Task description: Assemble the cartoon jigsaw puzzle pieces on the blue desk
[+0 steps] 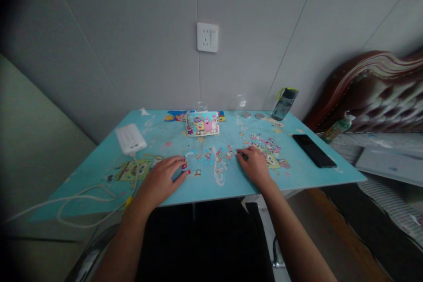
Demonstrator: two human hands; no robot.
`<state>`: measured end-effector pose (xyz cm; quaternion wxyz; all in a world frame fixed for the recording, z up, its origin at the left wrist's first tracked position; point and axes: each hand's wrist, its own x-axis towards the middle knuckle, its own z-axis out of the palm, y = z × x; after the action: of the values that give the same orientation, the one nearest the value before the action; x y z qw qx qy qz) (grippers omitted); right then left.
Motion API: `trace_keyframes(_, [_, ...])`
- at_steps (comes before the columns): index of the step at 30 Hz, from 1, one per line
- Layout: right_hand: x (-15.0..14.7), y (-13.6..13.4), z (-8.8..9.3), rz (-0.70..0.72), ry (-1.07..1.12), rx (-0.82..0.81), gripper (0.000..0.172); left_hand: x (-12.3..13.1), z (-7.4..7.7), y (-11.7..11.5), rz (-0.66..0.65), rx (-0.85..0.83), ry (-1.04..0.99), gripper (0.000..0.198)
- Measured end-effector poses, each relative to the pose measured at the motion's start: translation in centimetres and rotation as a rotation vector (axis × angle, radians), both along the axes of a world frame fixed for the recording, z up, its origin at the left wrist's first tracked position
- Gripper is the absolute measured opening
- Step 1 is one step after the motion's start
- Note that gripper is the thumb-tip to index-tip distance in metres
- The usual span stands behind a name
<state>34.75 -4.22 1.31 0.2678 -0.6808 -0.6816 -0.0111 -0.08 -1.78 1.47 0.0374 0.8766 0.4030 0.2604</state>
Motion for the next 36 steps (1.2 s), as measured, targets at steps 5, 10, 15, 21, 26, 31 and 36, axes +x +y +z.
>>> trace_keyframes(5, [0.0, -0.2, 0.7, -0.01, 0.121, -0.02, 0.03, 0.1, 0.0, 0.0, 0.001, 0.0, -0.009, 0.025])
trace_keyframes(10, [-1.1, -1.0, 1.5, 0.024, 0.417, -0.069, 0.035, 0.1, 0.0, -0.1, 0.008, -0.005, -0.024, 0.026])
trace_keyframes(15, [-3.5, -1.8, 2.9, 0.202, 0.505, -0.066, 0.042, 0.1, 0.1, -0.2, 0.014, -0.01, -0.01, 0.026])
trace_keyframes(21, [-6.1, -1.9, 4.3, 0.193, 0.729, -0.222, 0.038, 0.1, 0.1, -0.2, 0.012, -0.009, 0.001, 0.024])
trace_keyframes(26, [-7.3, -1.8, 4.2, 0.195, 0.866, -0.331, 0.038, 0.1, 0.2, -0.3, 0.005, -0.007, -0.002, 0.024])
trace_keyframes(31, [-8.3, -1.7, 3.8, 0.228, 0.906, -0.391, 0.03, 0.1, 0.6, -0.5, 0.012, -0.015, -0.007, 0.023])
trace_keyframes(36, [-9.7, -1.5, 3.3, 0.26, 0.666, -0.284, 0.022, 0.1, 0.6, -0.6, 0.019, -0.022, 0.004, 0.024])
